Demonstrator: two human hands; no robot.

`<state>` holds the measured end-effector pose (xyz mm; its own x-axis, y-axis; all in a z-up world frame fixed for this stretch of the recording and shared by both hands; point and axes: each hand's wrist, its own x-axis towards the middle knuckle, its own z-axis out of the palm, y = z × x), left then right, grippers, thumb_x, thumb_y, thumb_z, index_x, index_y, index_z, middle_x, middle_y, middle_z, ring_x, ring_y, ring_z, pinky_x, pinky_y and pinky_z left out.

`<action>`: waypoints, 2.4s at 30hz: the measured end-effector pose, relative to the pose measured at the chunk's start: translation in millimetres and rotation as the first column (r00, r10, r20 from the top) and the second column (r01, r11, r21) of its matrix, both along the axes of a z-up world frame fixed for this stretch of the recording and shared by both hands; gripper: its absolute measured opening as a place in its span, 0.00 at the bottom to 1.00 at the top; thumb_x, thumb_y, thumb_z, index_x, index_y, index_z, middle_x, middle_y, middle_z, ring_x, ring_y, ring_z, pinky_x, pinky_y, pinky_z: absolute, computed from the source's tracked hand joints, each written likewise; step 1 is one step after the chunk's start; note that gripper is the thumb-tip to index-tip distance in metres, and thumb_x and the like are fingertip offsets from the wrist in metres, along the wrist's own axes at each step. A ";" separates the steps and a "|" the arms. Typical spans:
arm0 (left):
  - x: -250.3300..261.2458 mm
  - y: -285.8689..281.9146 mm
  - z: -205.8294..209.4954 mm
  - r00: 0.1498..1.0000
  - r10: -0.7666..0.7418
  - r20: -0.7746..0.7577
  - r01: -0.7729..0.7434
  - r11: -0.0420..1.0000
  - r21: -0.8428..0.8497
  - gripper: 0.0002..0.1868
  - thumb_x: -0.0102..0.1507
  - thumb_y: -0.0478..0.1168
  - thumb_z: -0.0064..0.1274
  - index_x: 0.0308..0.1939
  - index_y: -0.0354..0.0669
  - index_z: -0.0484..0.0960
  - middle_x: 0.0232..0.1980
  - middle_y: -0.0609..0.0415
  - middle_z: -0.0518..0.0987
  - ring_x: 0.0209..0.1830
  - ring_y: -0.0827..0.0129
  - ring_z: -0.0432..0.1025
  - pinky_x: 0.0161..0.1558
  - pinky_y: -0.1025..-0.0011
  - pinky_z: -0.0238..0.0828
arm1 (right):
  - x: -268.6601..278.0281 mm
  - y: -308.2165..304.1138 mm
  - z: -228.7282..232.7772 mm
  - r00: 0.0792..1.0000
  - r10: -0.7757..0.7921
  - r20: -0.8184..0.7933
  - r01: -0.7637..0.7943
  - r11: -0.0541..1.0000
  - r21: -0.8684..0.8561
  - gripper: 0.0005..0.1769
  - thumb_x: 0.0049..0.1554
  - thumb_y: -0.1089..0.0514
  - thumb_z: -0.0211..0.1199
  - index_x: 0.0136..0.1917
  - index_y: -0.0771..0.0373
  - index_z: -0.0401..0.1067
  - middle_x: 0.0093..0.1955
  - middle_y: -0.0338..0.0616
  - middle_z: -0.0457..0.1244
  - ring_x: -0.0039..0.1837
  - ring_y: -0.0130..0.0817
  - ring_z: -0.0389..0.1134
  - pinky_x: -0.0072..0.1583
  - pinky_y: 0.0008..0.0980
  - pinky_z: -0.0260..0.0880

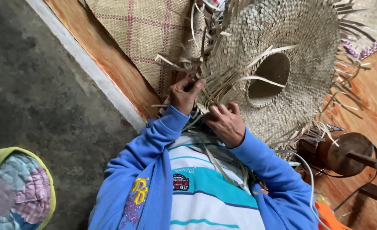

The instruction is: Weaving a large brimmed hat using dried plant fibers by hand

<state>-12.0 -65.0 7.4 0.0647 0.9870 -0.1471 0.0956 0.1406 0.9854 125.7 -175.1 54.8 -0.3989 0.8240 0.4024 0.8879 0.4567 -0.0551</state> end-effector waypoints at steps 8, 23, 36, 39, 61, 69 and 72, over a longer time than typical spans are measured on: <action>-19.1 -25.3 13.5 0.990 0.001 -0.141 0.018 0.991 0.135 0.15 0.59 0.51 0.71 0.27 0.47 0.85 0.23 0.52 0.80 0.29 0.61 0.79 0.38 0.64 0.77 | 17.1 -18.1 14.7 0.998 0.024 0.053 -0.020 0.997 -0.074 0.07 0.58 0.51 0.59 0.41 0.51 0.66 0.44 0.38 0.53 0.46 0.41 0.58 0.54 0.47 0.55; -23.4 -21.8 5.5 0.998 0.025 -0.059 -0.016 0.988 0.155 0.16 0.61 0.45 0.71 0.26 0.42 0.82 0.23 0.50 0.79 0.28 0.61 0.78 0.36 0.63 0.77 | 47.7 72.2 46.8 0.759 -0.057 -0.649 -0.093 0.976 -0.195 0.07 0.65 0.64 0.61 0.54 0.59 0.78 0.47 0.49 0.66 0.47 0.52 0.69 0.49 0.43 0.71; -22.8 -17.9 -16.3 0.982 0.059 -0.177 0.016 0.920 0.392 0.07 0.56 0.35 0.71 0.34 0.43 0.87 0.34 0.46 0.85 0.42 0.49 0.82 0.47 0.57 0.81 | 25.5 81.0 8.3 0.818 -0.072 -0.571 -0.037 0.984 -0.177 0.41 0.44 0.79 0.53 0.67 0.54 0.76 0.52 0.53 0.61 0.49 0.58 0.69 0.53 0.48 0.74; -32.0 -16.9 -19.4 0.980 -0.013 -0.199 0.083 0.935 0.346 0.11 0.64 0.46 0.67 0.33 0.45 0.86 0.31 0.50 0.83 0.37 0.54 0.81 0.44 0.57 0.82 | 20.3 83.2 11.5 0.755 0.052 -0.653 0.136 0.963 0.234 0.16 0.62 0.78 0.60 0.61 0.72 0.78 0.57 0.62 0.60 0.55 0.53 0.67 0.56 0.42 0.73; -19.2 -3.6 -28.4 0.997 -0.072 -0.025 0.074 0.849 0.524 0.30 0.60 0.28 0.69 0.62 0.51 0.74 0.62 0.58 0.78 0.51 0.72 0.80 0.61 0.76 0.84 | -5.7 63.2 12.4 0.794 -0.181 -0.580 0.013 0.959 -0.282 0.21 0.62 0.75 0.65 0.68 0.64 0.74 0.53 0.49 0.62 0.48 0.37 0.69 0.48 0.33 0.73; -11.7 0.5 -7.8 0.989 -0.063 0.133 0.053 0.996 0.071 0.12 0.60 0.39 0.65 0.45 0.59 0.83 0.31 0.61 0.85 0.27 0.80 0.77 0.33 0.80 0.76 | 9.6 61.9 -24.6 0.884 0.117 -0.453 -0.028 0.980 0.197 0.05 0.63 0.65 0.67 0.50 0.60 0.83 0.45 0.47 0.68 0.41 0.45 0.70 0.45 0.39 0.74; -19.1 12.9 -22.6 0.960 -0.112 0.258 0.103 0.994 0.046 0.10 0.62 0.40 0.70 0.42 0.46 0.84 0.29 0.52 0.84 0.30 0.76 0.77 0.34 0.74 0.78 | -19.4 59.1 -1.0 0.920 0.226 -0.320 -0.126 0.944 0.304 0.03 0.59 0.66 0.71 0.47 0.61 0.83 0.43 0.50 0.68 0.42 0.45 0.70 0.49 0.38 0.73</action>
<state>-31.1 -52.1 -15.2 0.2023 0.9761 -0.0795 -0.1514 0.1114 0.9822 106.3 -116.0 53.8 -0.3213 0.5919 0.7392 0.7391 0.6448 -0.1950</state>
